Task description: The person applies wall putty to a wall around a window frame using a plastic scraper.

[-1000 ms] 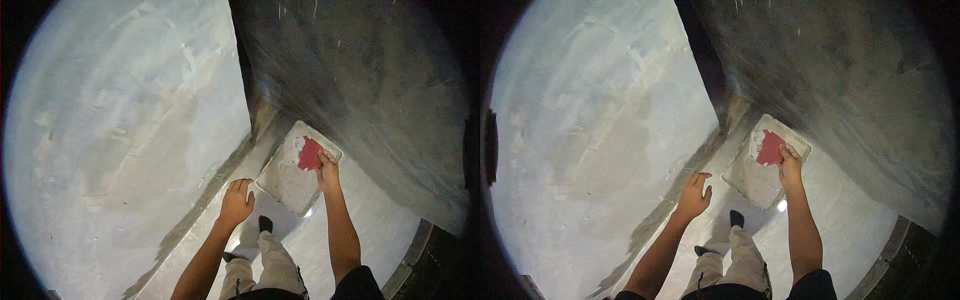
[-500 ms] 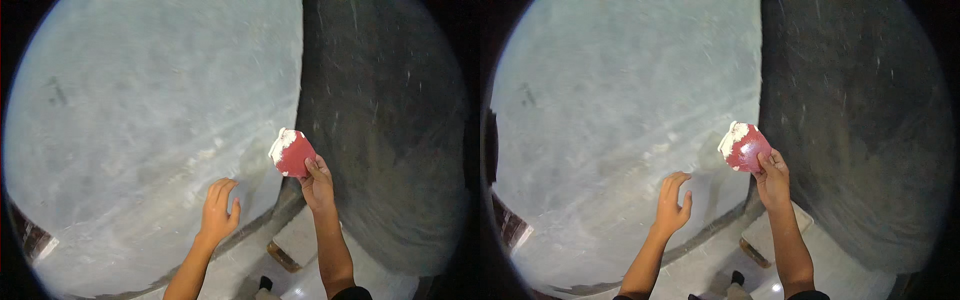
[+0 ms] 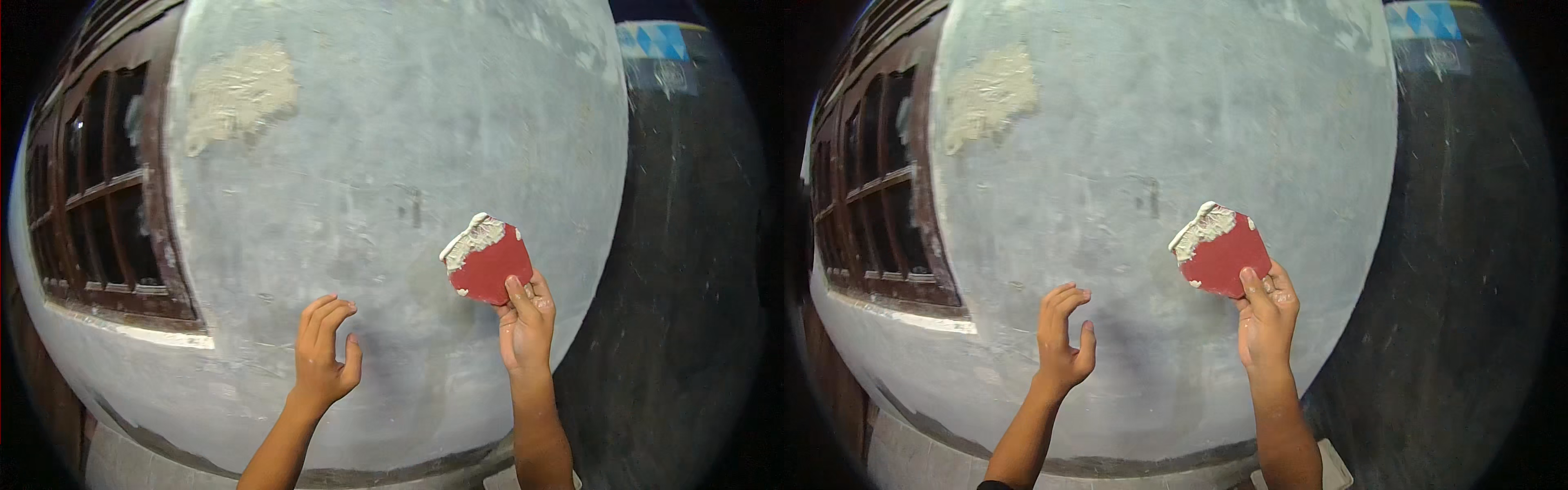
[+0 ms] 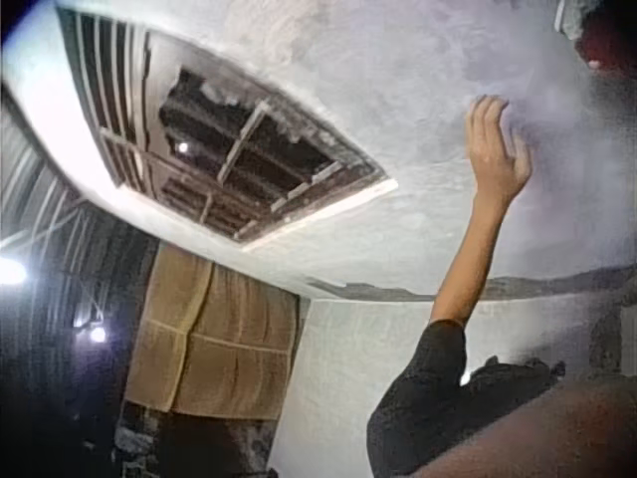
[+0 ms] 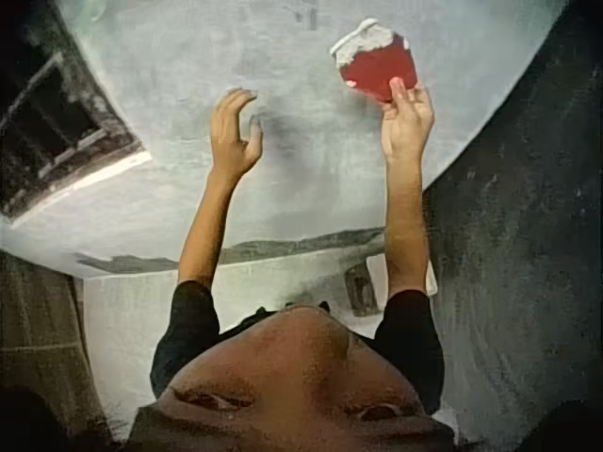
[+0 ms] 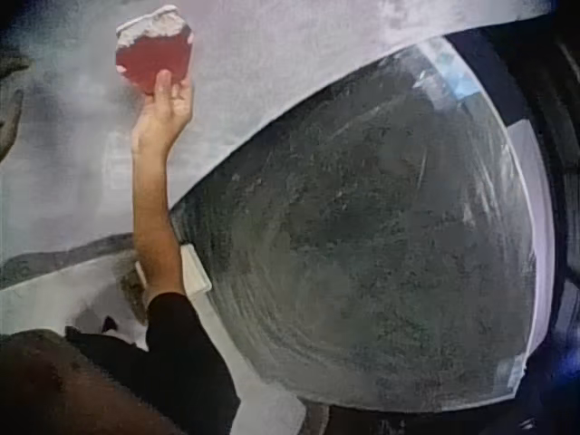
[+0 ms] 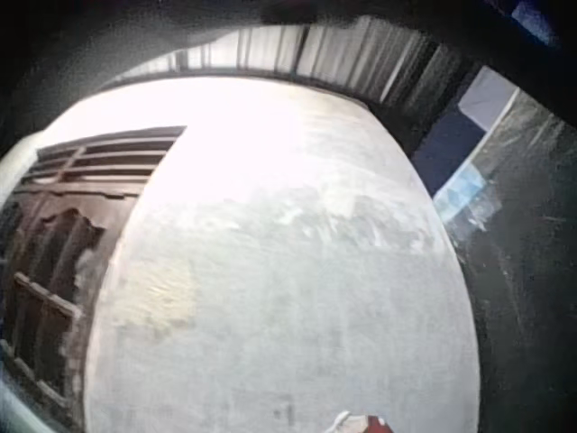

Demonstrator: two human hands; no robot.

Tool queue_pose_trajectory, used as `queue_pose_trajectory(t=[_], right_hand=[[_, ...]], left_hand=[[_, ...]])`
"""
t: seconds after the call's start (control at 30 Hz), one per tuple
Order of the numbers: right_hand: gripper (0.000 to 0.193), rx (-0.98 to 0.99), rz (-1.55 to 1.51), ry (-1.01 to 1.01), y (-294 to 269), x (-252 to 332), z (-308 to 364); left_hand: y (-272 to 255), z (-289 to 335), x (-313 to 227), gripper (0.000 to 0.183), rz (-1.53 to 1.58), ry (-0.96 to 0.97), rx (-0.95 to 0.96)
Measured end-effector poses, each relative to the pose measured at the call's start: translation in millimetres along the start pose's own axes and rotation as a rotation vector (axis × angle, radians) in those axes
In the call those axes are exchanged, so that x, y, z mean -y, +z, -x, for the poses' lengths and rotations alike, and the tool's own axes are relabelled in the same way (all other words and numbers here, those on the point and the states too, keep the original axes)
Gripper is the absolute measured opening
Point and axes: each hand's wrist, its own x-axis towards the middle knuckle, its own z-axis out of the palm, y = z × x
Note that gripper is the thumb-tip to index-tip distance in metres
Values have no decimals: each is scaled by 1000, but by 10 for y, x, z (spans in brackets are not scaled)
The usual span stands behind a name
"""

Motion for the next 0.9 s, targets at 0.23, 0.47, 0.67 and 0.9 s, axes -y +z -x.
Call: queue_pose_trajectory(t=[0.23, 0.47, 0.67, 0.9], right_hand=[[28, -7, -114, -61, 142, -2, -129], [24, 42, -77, -306, 440, 136, 291], [22, 27, 290, -585, 866, 199, 402], [21, 4, 714, -1235, 1152, -82, 204]], left_hand=[[-169, -290, -176, 41, -164, 76, 65], [-543, -111, -405, 43, -264, 186, 18], [-576, -167, -256, 43, -253, 186, 22], [-252, -165, 125, 53, -307, 259, 34]])
